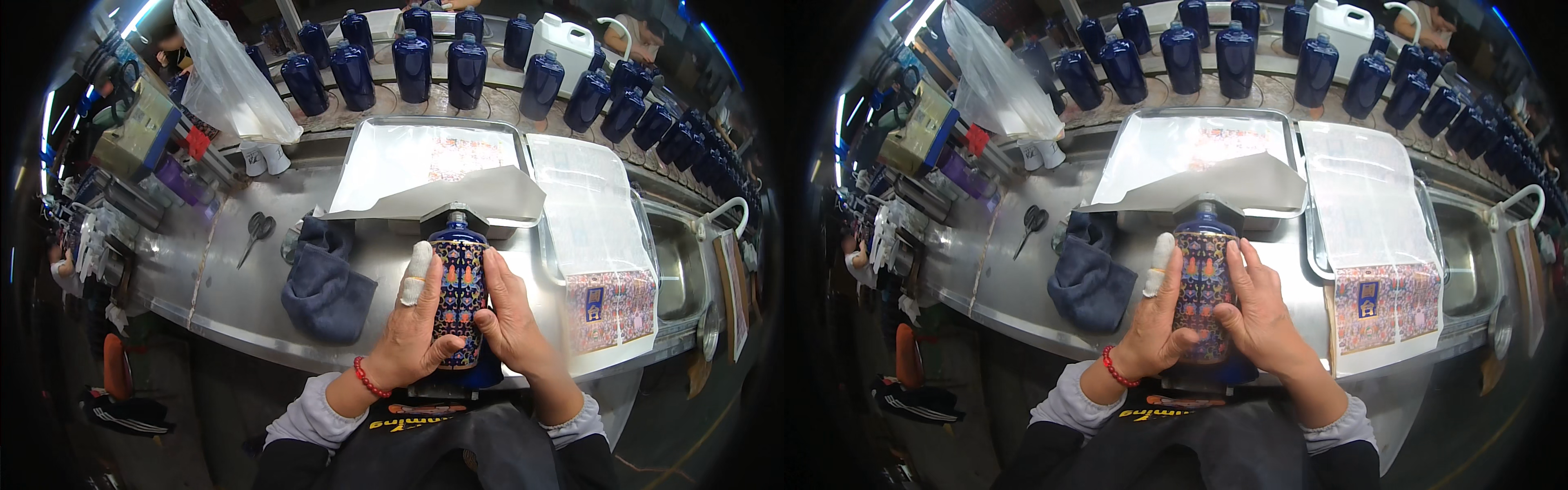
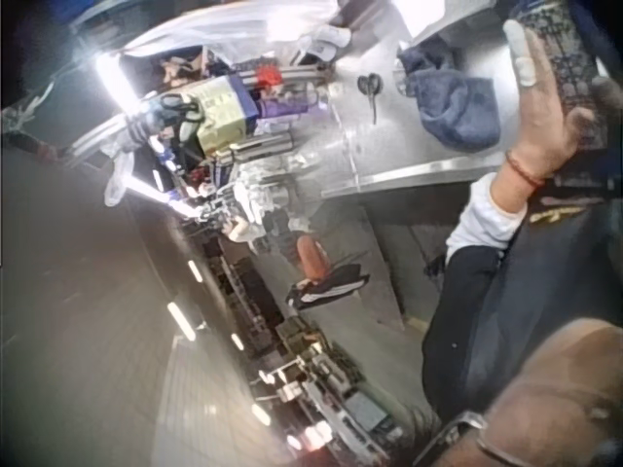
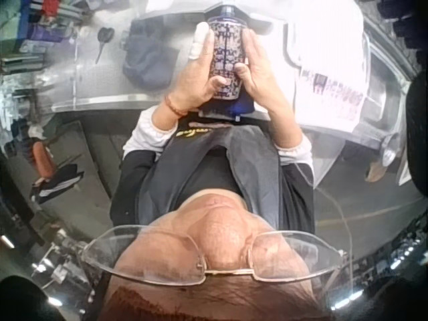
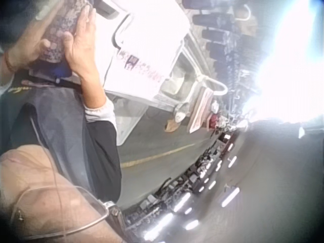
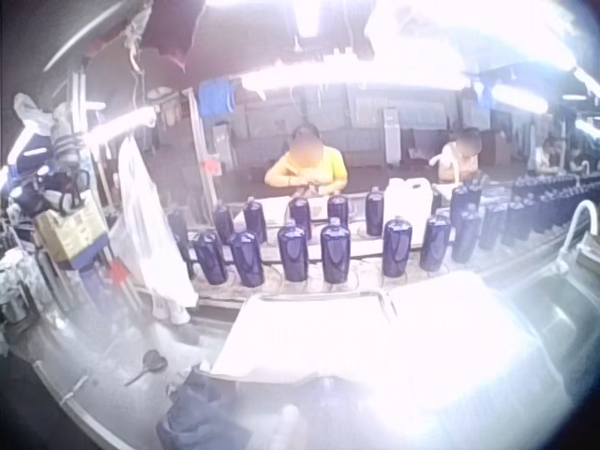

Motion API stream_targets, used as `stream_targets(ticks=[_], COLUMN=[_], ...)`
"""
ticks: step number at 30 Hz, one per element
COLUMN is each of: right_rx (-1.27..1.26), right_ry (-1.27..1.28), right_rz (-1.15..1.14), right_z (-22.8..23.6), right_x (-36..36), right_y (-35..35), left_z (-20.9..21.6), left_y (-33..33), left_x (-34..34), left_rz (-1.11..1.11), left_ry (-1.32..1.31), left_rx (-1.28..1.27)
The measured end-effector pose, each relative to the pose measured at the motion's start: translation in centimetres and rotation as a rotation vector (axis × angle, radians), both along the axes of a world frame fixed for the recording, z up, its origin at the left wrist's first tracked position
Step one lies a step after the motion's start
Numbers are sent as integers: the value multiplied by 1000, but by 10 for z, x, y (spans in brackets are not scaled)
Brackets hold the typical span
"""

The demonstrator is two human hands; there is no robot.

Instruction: The person holds a decorated ceramic vase on a blue cloth and repeatedly rubs its surface with a small green pad while rotating the vase to access different sides. The person occasionally pauses to inspect the vase before continuing the rubbing motion.

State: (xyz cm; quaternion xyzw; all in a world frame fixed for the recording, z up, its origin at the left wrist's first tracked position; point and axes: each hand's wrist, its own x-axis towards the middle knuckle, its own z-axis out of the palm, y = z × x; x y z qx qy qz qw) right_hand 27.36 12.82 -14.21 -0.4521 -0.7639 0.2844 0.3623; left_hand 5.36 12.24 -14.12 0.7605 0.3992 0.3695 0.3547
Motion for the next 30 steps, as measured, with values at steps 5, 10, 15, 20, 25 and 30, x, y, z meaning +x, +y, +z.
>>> stream_targets(ticks=[5, 10, 15, 20, 25, 30], right_rx=[56, 103, 61, 196, 192, 147], right_ry=[-54, -111, -4, -161, -164, -151], right_rz=[-25, -38, -53, -78, -88, -74], right_z=[-3, 1, 13, 24, 27, 27], right_x=[-10, -11, -8, -10, -14, -12], right_y=[1, 2, 12, 17, 19, 16], left_z=[0, 7, 13, 12, 11, 9], left_y=[0, 4, 20, 24, 24, 24], left_x=[2, 1, -4, -2, -2, -2], left_rz=[12, -7, 35, 34, 39, 42], left_ry=[41, 36, 130, 96, 104, 101], left_rx=[73, 40, 190, 210, 211, 217])
